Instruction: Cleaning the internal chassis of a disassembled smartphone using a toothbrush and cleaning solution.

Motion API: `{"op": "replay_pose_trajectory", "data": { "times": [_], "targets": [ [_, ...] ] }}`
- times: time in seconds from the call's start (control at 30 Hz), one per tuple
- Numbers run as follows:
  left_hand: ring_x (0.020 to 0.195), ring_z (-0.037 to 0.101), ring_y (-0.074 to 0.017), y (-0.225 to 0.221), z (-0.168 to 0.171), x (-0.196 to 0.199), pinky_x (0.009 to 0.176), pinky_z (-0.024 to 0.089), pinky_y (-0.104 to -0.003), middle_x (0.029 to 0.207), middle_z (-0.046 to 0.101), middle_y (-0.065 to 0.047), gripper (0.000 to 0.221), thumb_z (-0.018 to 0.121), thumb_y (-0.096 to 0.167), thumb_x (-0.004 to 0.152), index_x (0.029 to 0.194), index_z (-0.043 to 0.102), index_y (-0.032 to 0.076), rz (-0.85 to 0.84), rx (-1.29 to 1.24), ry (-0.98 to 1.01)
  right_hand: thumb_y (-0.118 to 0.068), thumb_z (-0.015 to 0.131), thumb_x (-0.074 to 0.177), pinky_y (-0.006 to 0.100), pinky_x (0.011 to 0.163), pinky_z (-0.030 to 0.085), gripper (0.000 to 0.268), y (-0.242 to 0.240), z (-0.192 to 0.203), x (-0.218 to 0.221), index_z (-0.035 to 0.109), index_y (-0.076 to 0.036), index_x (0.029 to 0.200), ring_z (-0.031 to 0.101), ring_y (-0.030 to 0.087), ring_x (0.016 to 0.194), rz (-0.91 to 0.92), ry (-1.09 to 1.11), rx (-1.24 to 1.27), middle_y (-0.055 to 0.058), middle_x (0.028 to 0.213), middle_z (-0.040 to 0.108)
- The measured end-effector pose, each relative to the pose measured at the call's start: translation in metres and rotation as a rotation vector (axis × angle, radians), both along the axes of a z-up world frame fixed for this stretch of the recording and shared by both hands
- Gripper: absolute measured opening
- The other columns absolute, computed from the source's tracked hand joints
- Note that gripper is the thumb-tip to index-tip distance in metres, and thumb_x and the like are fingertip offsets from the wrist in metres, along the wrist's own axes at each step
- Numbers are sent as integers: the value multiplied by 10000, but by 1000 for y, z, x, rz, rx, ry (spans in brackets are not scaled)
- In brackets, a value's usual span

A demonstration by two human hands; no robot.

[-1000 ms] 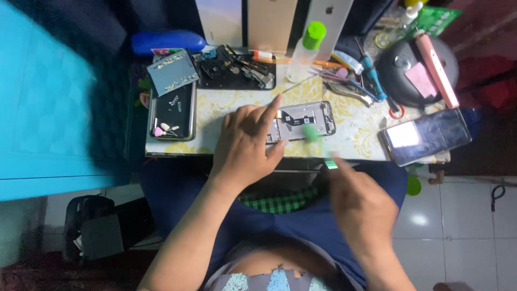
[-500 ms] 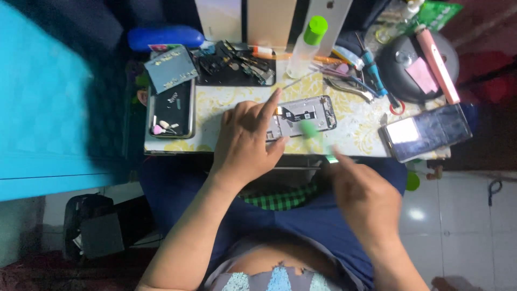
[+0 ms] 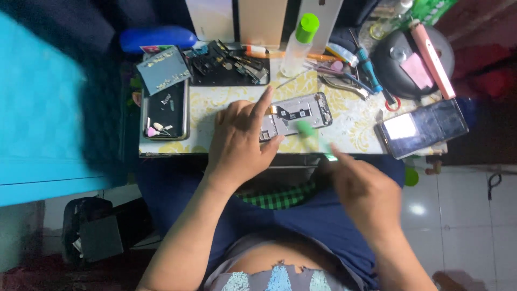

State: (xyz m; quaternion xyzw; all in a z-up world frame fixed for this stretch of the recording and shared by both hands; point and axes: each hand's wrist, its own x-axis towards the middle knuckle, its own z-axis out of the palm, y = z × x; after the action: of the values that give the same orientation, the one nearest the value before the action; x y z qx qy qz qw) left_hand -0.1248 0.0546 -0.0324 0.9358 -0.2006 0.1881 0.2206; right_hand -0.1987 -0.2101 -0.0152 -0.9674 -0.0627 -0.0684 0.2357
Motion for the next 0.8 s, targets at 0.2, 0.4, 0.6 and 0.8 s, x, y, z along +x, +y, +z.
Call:
{"op": "replay_pose_trajectory", "data": {
  "times": [0.2,0.4,0.6,0.8],
  "targets": [
    [1147,546,-315,0,-3,0,876,440,-480,1273,646,-58,951,792,380,908,1627,211,157,0,22,19,-186,683,1012,360,413,261,414,27,2,-8,684,-300,1410,351,176,505,58,-123,-209,-34,644,429],
    [1104,542,-329,-2,-3,0,910,445,-492,1281,649,-68,932,776,388,926,1624,208,146,-6,28,9,-105,727,954,334,483,351,519,18,-1,-11,649,-288,1433,467,130,558,8,-70,-22,-77,710,610],
    [1224,545,-335,-5,-2,0,947,415,-503,1218,685,-137,749,707,371,904,1567,407,193,3,-124,123,-142,721,921,389,520,530,402,7,-1,-2,752,-276,1299,678,248,620,-23,-286,-226,11,711,698],
    [1135,643,-369,-27,120,-43,1007,492,-525,1156,679,-97,138,663,255,944,1017,717,151,-212,-428,-121,-95,709,939,391,496,569,363,17,3,-6,752,-184,1289,695,286,632,-31,-210,-229,88,796,736]
  ]
}}
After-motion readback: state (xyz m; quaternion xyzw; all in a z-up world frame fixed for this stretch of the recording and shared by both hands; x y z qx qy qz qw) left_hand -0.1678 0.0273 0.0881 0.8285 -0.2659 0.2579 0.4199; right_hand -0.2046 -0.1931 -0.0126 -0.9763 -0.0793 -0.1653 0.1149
